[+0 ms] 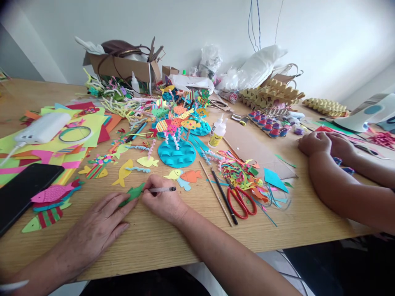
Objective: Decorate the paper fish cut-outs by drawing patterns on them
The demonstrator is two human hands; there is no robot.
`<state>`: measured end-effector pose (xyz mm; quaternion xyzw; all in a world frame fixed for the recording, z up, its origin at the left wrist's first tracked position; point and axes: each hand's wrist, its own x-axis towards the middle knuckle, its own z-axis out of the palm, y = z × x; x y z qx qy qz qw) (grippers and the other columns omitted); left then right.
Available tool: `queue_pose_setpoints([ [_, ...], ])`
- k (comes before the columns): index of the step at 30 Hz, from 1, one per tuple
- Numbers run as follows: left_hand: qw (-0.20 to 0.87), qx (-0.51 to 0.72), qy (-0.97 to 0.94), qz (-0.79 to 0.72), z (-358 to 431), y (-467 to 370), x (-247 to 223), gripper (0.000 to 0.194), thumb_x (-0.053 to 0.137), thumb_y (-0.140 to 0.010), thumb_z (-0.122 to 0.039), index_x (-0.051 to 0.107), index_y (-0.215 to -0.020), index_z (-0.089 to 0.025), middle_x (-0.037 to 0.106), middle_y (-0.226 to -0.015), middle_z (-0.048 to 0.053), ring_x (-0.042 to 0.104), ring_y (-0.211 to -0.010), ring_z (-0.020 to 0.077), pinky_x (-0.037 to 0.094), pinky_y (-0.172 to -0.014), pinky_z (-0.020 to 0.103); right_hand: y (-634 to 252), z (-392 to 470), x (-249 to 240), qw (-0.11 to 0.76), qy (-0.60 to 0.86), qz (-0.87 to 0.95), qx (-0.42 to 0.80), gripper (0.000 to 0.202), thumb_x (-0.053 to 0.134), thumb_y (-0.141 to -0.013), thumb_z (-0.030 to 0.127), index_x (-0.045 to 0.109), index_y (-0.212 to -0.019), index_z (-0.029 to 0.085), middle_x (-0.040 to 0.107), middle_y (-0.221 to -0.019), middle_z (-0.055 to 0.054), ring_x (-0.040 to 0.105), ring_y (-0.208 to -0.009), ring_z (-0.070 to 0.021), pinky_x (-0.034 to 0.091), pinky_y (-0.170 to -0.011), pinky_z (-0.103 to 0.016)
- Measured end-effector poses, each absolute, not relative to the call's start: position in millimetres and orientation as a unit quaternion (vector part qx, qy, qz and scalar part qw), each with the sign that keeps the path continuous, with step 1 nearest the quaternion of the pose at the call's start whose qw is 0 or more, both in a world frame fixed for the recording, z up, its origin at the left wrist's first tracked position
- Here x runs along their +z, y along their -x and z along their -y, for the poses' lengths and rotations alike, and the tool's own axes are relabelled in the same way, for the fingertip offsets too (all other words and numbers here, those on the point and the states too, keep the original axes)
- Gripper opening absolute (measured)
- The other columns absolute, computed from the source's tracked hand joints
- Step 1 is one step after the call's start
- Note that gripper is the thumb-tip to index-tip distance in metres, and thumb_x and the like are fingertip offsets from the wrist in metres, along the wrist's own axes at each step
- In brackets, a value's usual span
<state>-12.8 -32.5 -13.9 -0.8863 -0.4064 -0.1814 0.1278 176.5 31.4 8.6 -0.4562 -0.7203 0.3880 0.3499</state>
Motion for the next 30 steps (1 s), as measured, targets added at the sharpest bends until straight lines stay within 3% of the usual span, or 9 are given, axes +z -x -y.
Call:
queue_pose_setpoints([
  [10,0.105,-0.171,0.879,0.432,35.7,6.3,-7.5,0.034,0.04,-0.091,-0.023,0.057,-0.12,-0.016,0.059,-0.115,0.011,0.054,-0.106,0.0251,0.047,-0.092,0.04,-181.9,-32.9,7.6,0.387,0.435,0.695,0.422,0.008,0.046,-0.069,0.014,0.052,-0.069,0.018,0.051,-0.058,0.004,0.042,-0.051,-0.009,0.033,-0.048,-0.02],
  [16,0.037,-0.175,0.866,0.467,38.6,21.0,10.4,0.038,0.035,-0.095,-0.031,0.051,-0.128,-0.021,0.057,-0.125,0.007,0.057,-0.109,0.0205,0.049,-0.092,0.033,-184.9,-32.4,10.5,0.403,0.429,0.686,0.428,0.007,0.047,-0.069,0.014,0.052,-0.07,0.018,0.049,-0.058,0.005,0.041,-0.051,-0.0082,0.032,-0.047,-0.019],
  [20,0.066,-0.181,0.859,0.475,39.2,37.9,12.2,0.039,0.032,-0.097,-0.035,0.06,-0.115,-0.017,0.064,-0.115,0.009,0.063,-0.101,0.0203,0.051,-0.088,0.032,-184.9,-30.6,12.9,0.399,0.426,0.682,0.44,0.008,0.047,-0.068,0.013,0.053,-0.07,0.018,0.05,-0.058,0.005,0.042,-0.052,-0.0081,0.032,-0.048,-0.019],
  [30,0.122,-0.15,0.882,0.429,51.2,32.2,-11.3,0.037,0.036,-0.095,-0.031,0.056,-0.123,-0.018,0.059,-0.125,0.009,0.055,-0.113,0.0232,0.045,-0.096,0.039,-178.9,-23.4,23.9,0.337,0.426,0.642,0.541,0.01,0.047,-0.065,0.01,0.05,-0.066,0.019,0.049,-0.051,0.007,0.041,-0.046,-0.0076,0.03,-0.043,-0.018],
])
